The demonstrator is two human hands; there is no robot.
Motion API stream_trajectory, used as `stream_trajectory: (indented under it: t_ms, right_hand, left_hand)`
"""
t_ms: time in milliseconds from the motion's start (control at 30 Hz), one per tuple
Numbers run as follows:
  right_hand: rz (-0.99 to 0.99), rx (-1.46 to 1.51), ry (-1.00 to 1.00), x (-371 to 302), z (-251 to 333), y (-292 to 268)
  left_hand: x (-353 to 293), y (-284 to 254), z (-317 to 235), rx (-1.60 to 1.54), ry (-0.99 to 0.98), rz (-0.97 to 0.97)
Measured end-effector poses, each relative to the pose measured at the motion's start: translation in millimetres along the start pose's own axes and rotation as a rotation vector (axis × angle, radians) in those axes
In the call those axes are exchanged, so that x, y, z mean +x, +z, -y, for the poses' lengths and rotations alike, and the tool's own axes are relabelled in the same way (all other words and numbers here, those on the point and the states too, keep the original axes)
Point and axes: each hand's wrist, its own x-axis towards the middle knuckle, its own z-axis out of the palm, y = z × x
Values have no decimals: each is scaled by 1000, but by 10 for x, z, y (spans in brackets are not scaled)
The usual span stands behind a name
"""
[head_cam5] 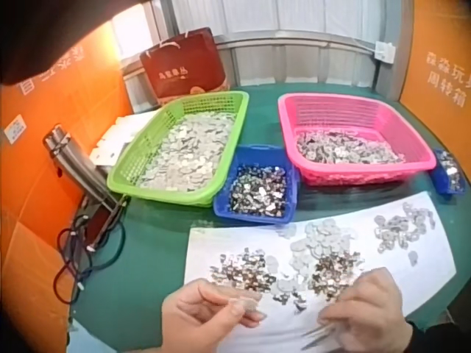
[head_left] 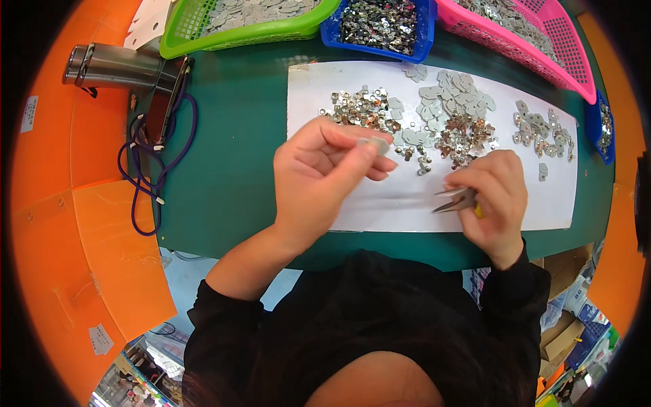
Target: Manually assemble small metal components using pliers at a factory workstation.
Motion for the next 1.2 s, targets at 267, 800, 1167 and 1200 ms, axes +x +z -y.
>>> stream_trajectory:
  t_ms: [267, 800, 1167, 1200]
  right_hand:
    - [-19, -30, 47, 41, 39, 200]
    - [-132, 81, 212, 116, 153, 188]
    - [-81, -213, 148, 94, 180, 326]
    - [-74, -231, 143, 97, 179, 330]
  left_hand:
    - [-76, 81, 64, 366, 108, 119]
    - [-31, 51, 90, 227, 36, 154]
    - [43, -8, 61, 193, -94, 60]
    - [51, -6, 47, 194, -94, 60]
